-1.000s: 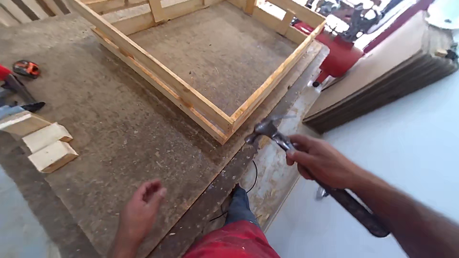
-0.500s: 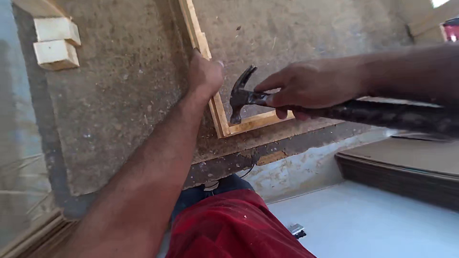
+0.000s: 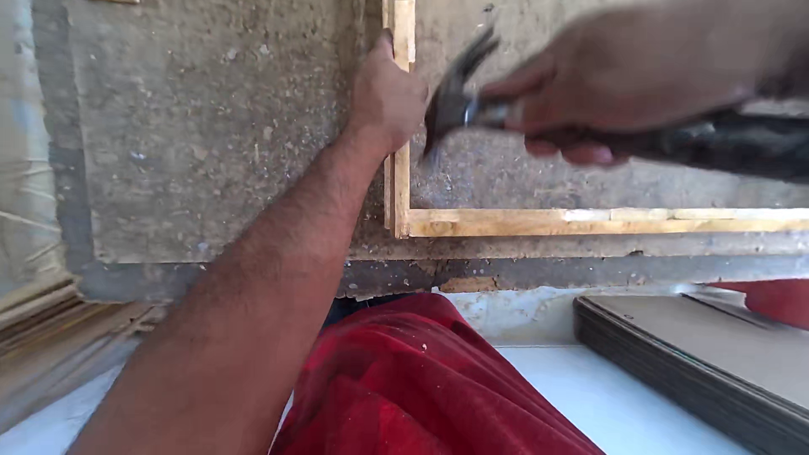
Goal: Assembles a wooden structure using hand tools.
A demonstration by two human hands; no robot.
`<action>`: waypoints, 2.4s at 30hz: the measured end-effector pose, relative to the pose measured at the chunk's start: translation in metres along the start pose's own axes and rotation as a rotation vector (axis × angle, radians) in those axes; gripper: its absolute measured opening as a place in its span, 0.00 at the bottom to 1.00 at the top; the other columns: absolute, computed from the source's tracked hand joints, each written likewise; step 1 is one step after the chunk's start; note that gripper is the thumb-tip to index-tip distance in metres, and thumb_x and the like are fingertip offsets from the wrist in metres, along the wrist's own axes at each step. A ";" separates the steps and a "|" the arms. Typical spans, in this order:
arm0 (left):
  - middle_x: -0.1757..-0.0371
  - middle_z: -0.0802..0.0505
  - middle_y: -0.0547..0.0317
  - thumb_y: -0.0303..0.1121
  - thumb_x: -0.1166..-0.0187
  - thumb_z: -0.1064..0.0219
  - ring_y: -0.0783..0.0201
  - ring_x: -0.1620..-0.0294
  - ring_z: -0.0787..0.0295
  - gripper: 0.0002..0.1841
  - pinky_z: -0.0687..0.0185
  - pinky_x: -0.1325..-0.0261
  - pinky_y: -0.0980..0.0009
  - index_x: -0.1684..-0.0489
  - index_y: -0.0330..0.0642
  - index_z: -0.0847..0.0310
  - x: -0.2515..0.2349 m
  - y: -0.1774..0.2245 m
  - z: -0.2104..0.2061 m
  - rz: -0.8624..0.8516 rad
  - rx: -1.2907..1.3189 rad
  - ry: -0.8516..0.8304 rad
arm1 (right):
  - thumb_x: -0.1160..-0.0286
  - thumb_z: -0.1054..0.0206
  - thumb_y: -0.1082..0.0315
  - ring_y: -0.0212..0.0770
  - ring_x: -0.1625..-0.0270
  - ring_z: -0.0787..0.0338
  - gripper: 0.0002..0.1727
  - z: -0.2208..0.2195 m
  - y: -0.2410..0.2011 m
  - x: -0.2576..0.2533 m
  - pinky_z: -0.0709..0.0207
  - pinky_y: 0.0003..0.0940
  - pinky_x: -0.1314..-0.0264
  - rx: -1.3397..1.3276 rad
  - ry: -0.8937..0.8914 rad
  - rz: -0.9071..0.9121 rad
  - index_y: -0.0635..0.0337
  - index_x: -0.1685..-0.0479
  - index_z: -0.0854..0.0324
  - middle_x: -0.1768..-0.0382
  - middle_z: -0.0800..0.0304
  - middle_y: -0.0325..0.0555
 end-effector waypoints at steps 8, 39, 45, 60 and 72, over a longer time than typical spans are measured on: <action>0.48 0.09 0.56 0.47 0.16 0.35 0.65 0.59 0.08 0.28 0.09 0.52 0.62 0.20 0.46 0.29 0.007 0.002 0.002 -0.019 0.028 0.017 | 0.05 0.51 0.53 0.33 0.85 0.20 0.22 0.001 0.006 -0.012 0.23 0.27 0.89 -0.025 -0.140 -0.043 0.41 0.19 0.25 0.72 0.15 0.43; 0.47 0.09 0.54 0.47 0.14 0.38 0.62 0.52 0.07 0.22 0.09 0.47 0.57 0.29 0.45 0.22 0.018 0.002 0.001 0.023 0.022 0.002 | 0.04 0.51 0.58 0.33 0.89 0.24 0.24 -0.046 0.001 -0.005 0.25 0.29 0.91 0.006 -0.261 0.009 0.35 0.12 0.32 0.76 0.19 0.44; 0.47 0.09 0.52 0.55 0.13 0.42 0.56 0.45 0.10 0.26 0.15 0.41 0.50 0.29 0.45 0.23 0.011 0.008 0.007 -0.024 -0.013 0.018 | 0.04 0.53 0.56 0.37 0.87 0.21 0.25 -0.044 0.008 -0.006 0.22 0.31 0.89 -0.113 -0.232 0.010 0.36 0.11 0.34 0.72 0.18 0.47; 0.51 0.05 0.38 0.60 0.08 0.56 0.49 0.55 0.03 0.41 0.07 0.52 0.55 0.19 0.23 0.32 0.172 -0.110 -0.014 -0.786 -0.384 0.263 | 0.04 0.54 0.60 0.38 0.86 0.22 0.28 -0.081 0.060 0.039 0.23 0.32 0.89 -0.490 -0.009 0.055 0.34 0.06 0.42 0.71 0.19 0.50; 0.45 0.05 0.43 0.46 0.07 0.47 0.53 0.47 0.04 0.28 0.09 0.41 0.59 0.20 0.31 0.27 0.196 -0.103 -0.020 -0.632 -0.386 0.362 | 0.04 0.53 0.59 0.38 0.86 0.22 0.27 -0.039 0.040 0.008 0.22 0.31 0.89 -0.302 -0.222 0.188 0.36 0.07 0.39 0.71 0.19 0.50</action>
Point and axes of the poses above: each hand's wrist, its own x-axis away from the middle knuckle, its own z-axis out of the back of the hand, y = z × x, the point moved 5 cm from there along -x, towards the middle knuckle
